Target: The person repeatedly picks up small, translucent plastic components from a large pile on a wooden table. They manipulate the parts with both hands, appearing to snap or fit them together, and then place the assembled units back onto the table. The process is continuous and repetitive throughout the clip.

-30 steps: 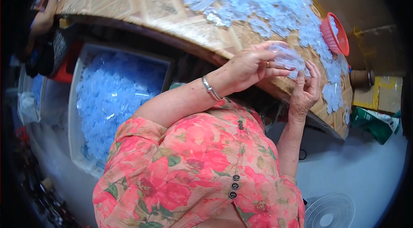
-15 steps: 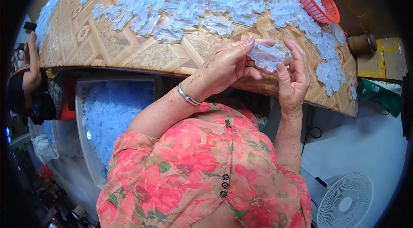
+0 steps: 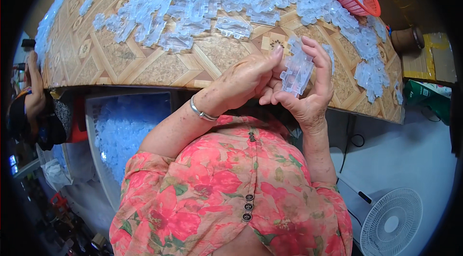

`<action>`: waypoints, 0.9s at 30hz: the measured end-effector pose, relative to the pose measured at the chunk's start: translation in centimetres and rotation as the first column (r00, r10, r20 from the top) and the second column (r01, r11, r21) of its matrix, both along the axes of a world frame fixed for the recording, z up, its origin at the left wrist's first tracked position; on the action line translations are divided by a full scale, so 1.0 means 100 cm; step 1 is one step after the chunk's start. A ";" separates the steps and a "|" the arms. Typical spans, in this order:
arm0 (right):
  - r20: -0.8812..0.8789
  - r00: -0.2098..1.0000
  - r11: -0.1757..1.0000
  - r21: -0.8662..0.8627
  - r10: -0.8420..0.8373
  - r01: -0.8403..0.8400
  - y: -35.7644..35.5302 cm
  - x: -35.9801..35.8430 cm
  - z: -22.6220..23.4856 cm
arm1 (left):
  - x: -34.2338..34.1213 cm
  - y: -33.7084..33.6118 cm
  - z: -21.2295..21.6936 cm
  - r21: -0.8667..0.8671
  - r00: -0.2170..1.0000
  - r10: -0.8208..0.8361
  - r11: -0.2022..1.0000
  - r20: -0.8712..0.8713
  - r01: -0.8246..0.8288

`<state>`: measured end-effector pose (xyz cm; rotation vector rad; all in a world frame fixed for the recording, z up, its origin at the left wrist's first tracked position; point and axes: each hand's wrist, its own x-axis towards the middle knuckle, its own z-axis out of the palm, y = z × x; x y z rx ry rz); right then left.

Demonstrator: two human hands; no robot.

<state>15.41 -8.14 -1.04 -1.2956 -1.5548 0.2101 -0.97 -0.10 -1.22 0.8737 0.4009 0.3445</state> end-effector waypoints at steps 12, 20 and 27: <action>0.047 0.999 1.000 0.014 0.022 -0.023 -0.008 0.004 0.000 | -0.004 -0.007 -0.018 -0.290 0.953 -0.006 0.952 0.302 0.098; 0.219 0.905 0.916 -0.087 -0.365 0.391 -0.016 0.047 -0.007 | -0.018 0.007 0.005 0.189 0.989 0.126 0.976 -0.077 -0.110; 0.384 0.920 0.996 -0.025 -0.074 0.090 0.000 0.003 0.023 | 0.002 0.033 0.007 0.661 0.961 0.204 0.750 -0.184 -0.033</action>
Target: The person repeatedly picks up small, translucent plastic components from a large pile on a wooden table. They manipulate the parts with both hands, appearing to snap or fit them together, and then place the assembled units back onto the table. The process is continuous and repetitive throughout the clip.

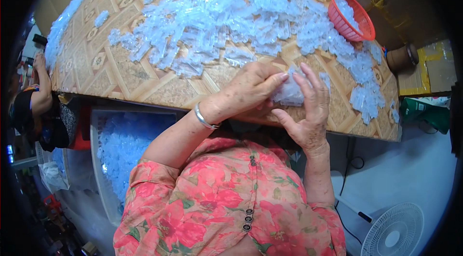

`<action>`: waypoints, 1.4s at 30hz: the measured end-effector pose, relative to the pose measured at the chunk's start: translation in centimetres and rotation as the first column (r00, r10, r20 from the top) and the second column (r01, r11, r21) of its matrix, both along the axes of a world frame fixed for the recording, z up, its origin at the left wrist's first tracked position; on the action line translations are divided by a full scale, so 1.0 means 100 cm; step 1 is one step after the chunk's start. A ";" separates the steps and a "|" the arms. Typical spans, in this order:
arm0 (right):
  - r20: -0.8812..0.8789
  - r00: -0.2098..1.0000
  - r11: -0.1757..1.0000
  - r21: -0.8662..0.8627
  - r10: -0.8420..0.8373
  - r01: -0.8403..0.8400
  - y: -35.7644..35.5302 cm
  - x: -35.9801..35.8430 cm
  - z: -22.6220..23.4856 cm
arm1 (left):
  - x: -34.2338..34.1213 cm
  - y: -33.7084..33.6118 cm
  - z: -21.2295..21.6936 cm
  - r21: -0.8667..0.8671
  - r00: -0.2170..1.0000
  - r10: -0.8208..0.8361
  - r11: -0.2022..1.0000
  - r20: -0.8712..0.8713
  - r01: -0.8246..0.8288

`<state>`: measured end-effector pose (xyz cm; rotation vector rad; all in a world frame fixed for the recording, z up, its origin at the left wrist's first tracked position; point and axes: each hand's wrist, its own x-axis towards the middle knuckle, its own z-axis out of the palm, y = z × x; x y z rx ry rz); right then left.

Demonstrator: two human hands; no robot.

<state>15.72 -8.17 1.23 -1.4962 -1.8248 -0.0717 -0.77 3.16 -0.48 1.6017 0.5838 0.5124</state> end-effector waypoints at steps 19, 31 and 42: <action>-0.080 0.997 0.994 -0.110 0.006 -0.015 0.039 0.021 -0.019 | 0.046 0.163 0.022 0.854 0.805 0.464 0.511 -0.371 0.099; -0.163 0.986 0.993 -0.112 0.030 -0.049 0.033 0.008 -0.023 | -0.023 0.121 0.016 0.500 0.892 0.452 0.771 0.008 -0.395; -0.316 0.948 0.999 -0.020 0.028 -0.036 0.027 -0.018 -0.016 | -0.017 -0.007 0.010 -0.536 0.818 0.359 0.841 0.450 -0.073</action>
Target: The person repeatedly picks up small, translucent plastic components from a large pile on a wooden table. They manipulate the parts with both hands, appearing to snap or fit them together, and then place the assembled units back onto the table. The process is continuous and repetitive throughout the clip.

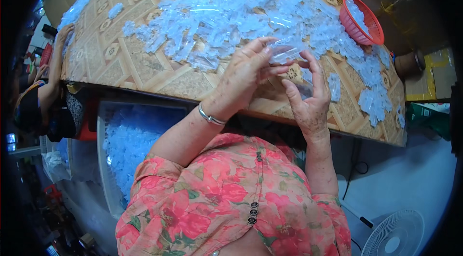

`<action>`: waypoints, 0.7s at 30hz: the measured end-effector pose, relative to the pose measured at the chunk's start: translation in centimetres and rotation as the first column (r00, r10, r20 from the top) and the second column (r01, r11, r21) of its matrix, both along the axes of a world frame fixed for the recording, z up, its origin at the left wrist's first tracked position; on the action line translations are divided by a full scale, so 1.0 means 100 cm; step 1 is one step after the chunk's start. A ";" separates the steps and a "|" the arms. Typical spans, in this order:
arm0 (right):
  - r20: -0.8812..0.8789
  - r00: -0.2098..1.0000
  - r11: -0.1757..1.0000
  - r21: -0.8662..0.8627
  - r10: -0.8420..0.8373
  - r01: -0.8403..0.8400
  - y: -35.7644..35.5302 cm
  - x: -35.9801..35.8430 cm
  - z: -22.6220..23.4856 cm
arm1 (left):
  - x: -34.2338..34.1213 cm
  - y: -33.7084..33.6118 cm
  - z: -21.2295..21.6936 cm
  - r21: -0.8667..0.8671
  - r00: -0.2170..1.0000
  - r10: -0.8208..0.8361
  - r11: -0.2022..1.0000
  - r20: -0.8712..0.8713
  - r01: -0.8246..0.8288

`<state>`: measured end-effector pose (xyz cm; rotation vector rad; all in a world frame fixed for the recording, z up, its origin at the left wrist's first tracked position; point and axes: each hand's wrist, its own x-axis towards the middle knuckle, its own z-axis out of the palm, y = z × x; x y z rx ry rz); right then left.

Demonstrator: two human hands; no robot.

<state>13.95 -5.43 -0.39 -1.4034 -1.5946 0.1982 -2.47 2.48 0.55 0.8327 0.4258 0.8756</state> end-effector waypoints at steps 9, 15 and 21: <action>-0.183 0.983 0.994 -0.099 0.023 -0.042 -0.014 0.010 -0.006 | 0.016 -0.030 -0.013 0.162 0.985 -0.168 0.972 -0.034 0.172; -0.206 0.962 0.973 -0.108 0.180 -0.205 -0.019 0.021 0.010 | 0.005 -0.021 -0.013 0.061 0.798 -0.415 0.871 -0.436 0.487; -0.457 0.855 0.917 -0.177 0.245 -0.357 -0.024 0.027 0.013 | 0.009 -0.035 -0.018 -0.112 0.822 -0.486 0.837 0.297 0.535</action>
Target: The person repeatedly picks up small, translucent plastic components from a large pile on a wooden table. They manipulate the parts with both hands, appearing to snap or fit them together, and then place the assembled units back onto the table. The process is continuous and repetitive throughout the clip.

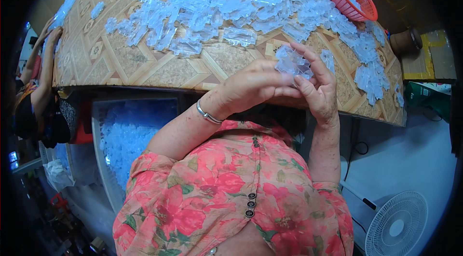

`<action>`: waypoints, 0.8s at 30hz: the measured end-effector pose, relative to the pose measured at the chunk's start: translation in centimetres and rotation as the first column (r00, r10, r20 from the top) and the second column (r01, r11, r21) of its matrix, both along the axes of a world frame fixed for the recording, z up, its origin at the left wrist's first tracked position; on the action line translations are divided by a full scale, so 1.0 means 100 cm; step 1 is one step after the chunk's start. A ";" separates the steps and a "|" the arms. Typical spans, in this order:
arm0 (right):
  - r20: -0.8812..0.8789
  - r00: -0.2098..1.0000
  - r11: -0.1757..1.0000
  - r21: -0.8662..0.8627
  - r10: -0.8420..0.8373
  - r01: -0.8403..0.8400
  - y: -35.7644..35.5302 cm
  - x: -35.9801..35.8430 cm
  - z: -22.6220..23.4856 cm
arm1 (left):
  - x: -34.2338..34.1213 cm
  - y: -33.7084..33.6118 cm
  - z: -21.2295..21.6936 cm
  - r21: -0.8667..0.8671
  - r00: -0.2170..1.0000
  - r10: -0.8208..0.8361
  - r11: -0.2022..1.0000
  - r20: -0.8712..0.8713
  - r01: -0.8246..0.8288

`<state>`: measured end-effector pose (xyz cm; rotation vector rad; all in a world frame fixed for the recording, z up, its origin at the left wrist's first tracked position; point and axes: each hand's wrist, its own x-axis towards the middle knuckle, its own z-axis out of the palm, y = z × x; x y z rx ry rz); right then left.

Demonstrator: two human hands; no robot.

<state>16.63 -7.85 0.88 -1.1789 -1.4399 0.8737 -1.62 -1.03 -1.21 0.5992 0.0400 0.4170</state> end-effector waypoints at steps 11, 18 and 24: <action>0.536 0.595 0.792 0.288 -0.599 0.538 -0.009 0.058 -0.024 | 0.007 0.009 0.004 -0.220 0.991 0.134 0.967 0.001 -0.131; 0.707 0.397 0.730 0.248 -0.586 0.636 -0.019 0.063 -0.038 | 0.017 0.008 0.004 -0.295 0.977 0.211 0.934 0.008 -0.200; 0.164 0.667 0.686 0.121 -0.727 0.718 -0.013 0.048 -0.035 | 0.025 0.003 0.003 -0.234 0.981 0.192 0.953 -0.025 -0.193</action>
